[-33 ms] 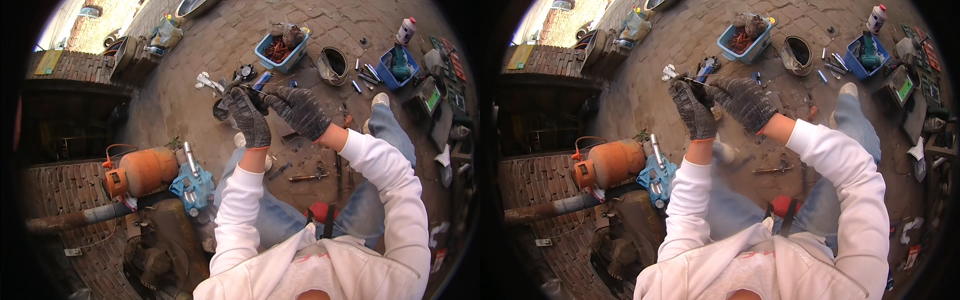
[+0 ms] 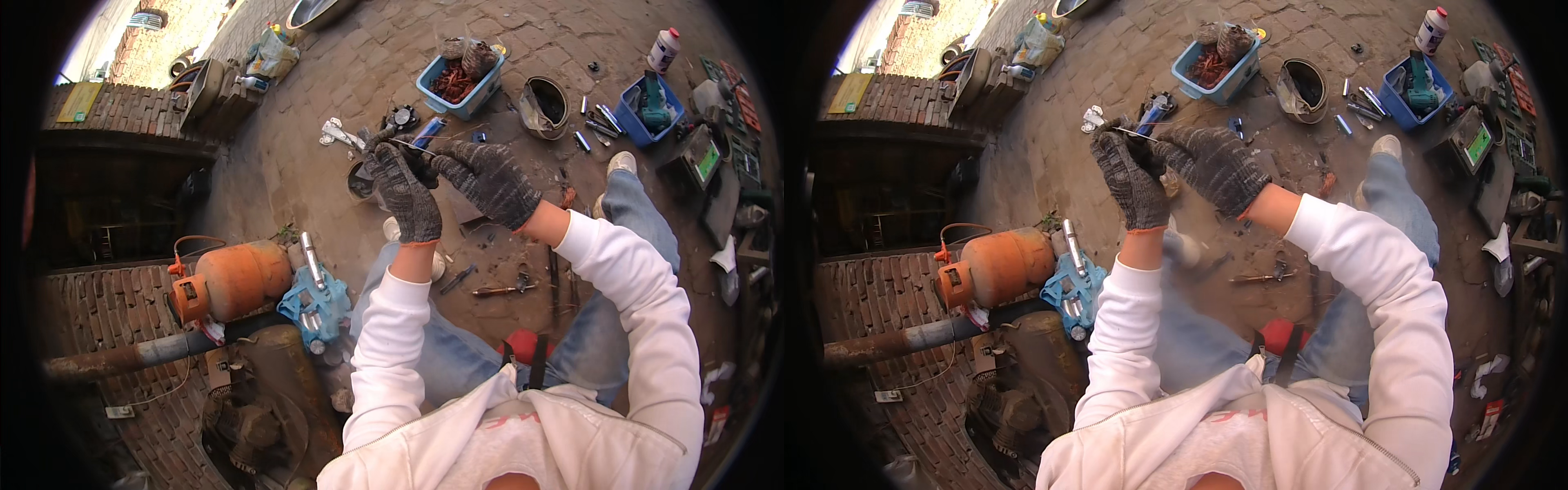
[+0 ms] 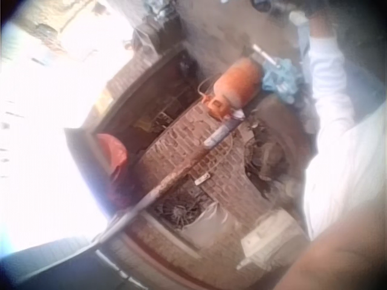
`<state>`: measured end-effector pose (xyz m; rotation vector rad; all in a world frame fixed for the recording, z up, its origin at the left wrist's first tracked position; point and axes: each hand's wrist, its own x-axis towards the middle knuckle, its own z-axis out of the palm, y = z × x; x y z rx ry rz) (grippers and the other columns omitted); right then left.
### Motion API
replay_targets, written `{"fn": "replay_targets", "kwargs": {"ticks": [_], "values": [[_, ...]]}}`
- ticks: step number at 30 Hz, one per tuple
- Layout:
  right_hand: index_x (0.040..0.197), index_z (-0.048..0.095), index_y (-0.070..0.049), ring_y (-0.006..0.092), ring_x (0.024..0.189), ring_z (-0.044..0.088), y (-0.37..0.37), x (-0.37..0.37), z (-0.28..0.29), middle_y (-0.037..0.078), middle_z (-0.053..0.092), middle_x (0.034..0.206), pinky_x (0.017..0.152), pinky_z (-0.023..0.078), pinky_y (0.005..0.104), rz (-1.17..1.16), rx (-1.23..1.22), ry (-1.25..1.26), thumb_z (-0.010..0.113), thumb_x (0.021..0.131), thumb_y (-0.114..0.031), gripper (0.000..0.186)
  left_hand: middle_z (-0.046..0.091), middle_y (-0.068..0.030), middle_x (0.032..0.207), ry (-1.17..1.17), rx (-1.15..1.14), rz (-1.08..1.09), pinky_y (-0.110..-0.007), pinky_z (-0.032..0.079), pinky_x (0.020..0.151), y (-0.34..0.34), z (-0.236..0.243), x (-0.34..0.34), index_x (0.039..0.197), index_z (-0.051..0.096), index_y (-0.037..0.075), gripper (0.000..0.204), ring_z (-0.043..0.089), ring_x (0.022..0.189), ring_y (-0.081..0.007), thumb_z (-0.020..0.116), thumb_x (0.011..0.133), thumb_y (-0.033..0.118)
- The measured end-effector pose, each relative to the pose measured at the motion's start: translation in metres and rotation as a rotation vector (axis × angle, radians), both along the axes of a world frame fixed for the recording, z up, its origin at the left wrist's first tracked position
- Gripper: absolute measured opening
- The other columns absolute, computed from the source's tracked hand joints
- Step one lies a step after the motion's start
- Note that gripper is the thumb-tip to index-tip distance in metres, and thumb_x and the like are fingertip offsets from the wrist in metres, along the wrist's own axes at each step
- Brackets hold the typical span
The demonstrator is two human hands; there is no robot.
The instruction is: The person sits on the ground and uses a screwdriver to manipulate small mechanical components, including a blue cylindrical part and a metal rod. They repeatedly insert, twist, and remove the rod from the cylinder, handling the parts with gloved hands.
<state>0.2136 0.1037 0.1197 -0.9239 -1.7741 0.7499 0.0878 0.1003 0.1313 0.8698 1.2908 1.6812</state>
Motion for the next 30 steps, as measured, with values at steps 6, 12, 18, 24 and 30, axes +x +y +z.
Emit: {"fn": "replay_targets", "kwargs": {"ticks": [6, 12, 18, 24, 30], "values": [[0.102, 0.063, -0.004, 0.0335, 0.080, 0.060, 0.001, 0.009, 0.012, 0.016, 0.063, 0.087, 0.070, 0.048, 0.0402, 0.049, -0.005, -0.122, 0.057, 0.086, -0.024, 0.026, 0.063, -0.0038, 0.089, -0.258, -0.127, -0.177, -0.019, 0.041, 0.046, -0.006, 0.005, -0.009, 0.110, 0.051, 0.015, 0.032, 0.056, 0.063, -0.0105, 0.040, 0.096, 0.041], [0.106, 0.061, -0.001, 0.0321, 0.075, 0.062, -0.003, 0.016, 0.024, 0.017, 0.064, 0.085, 0.069, 0.049, 0.0378, 0.117, 0.156, 0.005, 0.061, 0.084, -0.019, 0.028, 0.062, -0.0048, 0.087, -0.251, 0.073, -0.191, -0.023, 0.044, 0.049, -0.006, 0.010, -0.014, 0.109, 0.051, 0.013, 0.033, 0.056, 0.063, -0.0135, 0.041, 0.095, 0.041], [0.106, 0.061, -0.001, 0.0212, 0.068, 0.059, -0.002, 0.017, 0.028, 0.014, 0.064, 0.084, 0.066, 0.049, 0.0322, 0.065, -0.193, 0.200, 0.064, 0.082, -0.014, 0.027, 0.057, -0.0059, 0.080, -0.255, 0.111, -0.244, -0.024, 0.041, 0.048, -0.003, 0.013, -0.027, 0.109, 0.052, 0.012, 0.025, 0.051, 0.062, -0.0138, 0.047, 0.094, 0.031], [0.106, 0.062, -0.003, 0.0145, 0.064, 0.054, -0.002, 0.013, 0.024, 0.010, 0.060, 0.078, 0.064, 0.048, 0.0285, -0.150, -0.095, 0.207, 0.069, 0.078, -0.018, 0.032, 0.056, -0.0058, 0.080, -0.367, -0.105, -0.347, -0.023, 0.035, 0.043, 0.002, 0.025, -0.037, 0.111, 0.052, 0.010, 0.024, 0.046, 0.054, -0.0119, 0.053, 0.092, 0.024], [0.096, 0.064, -0.005, 0.0144, 0.063, 0.055, 0.007, 0.021, 0.025, 0.011, 0.061, 0.075, 0.063, 0.048, 0.0307, -0.068, -0.275, 0.088, 0.071, 0.077, -0.018, 0.024, 0.056, -0.0047, 0.075, -0.068, -0.204, -0.348, -0.021, 0.033, 0.041, -0.006, 0.023, -0.043, 0.102, 0.057, 0.008, 0.025, 0.047, 0.054, -0.0089, 0.055, 0.091, 0.030]]}}
